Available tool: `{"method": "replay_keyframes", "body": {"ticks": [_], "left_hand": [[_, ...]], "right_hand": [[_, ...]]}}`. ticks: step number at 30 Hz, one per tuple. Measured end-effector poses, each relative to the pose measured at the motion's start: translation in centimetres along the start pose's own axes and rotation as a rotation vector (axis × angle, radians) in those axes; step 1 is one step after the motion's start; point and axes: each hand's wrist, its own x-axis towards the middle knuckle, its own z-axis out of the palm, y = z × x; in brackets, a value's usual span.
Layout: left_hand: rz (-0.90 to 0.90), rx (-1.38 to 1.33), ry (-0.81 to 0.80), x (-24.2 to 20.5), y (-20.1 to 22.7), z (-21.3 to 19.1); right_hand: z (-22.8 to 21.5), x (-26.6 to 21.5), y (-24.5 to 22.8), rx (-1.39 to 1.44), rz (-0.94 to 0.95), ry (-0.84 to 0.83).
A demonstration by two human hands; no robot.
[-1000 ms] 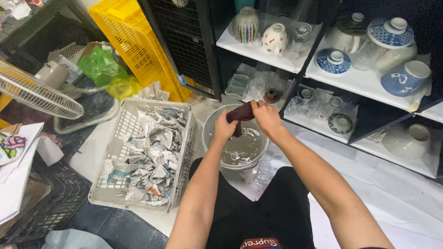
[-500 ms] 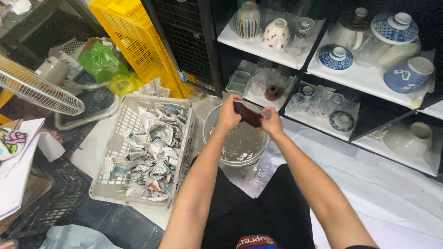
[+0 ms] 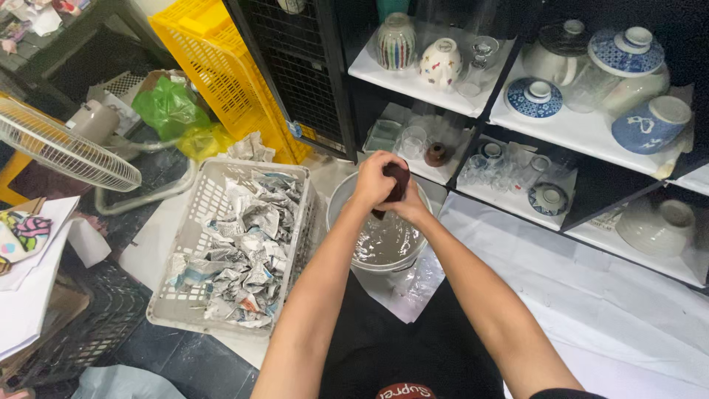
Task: The person sits on the floor and wipes a clear glass tumbler and a small brown ceramic cup with a maroon cloth. They dip the cloth into a bucket of water, wring it out, and continue wiping the items before placing them on a nearby shelf.
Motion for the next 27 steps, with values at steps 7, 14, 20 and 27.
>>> {"method": "replay_keyframes", "body": {"ticks": [7, 14, 20, 27], "left_hand": [[0.065, -0.133, -0.025, -0.9, -3.5, 0.3], [-0.151, 0.070, -0.099, -3.0, -9.1, -1.6], [0.050, 0.203, -0.199, -4.8, -8.1, 0.3], [-0.301, -0.051, -0.095, -4.9, -10.6, 2.6]], "right_hand": [[-0.2, -0.3, -0.1, 0.061, 0.187, 0.086], [-1.6, 0.3, 1.6, -0.285, 0.271, 0.150], [-0.7, -0.6, 0.1, -0.689, 0.017, 0.025], [-0.7, -1.4, -0.1, -0.501, -0.010, 0.004]]}}
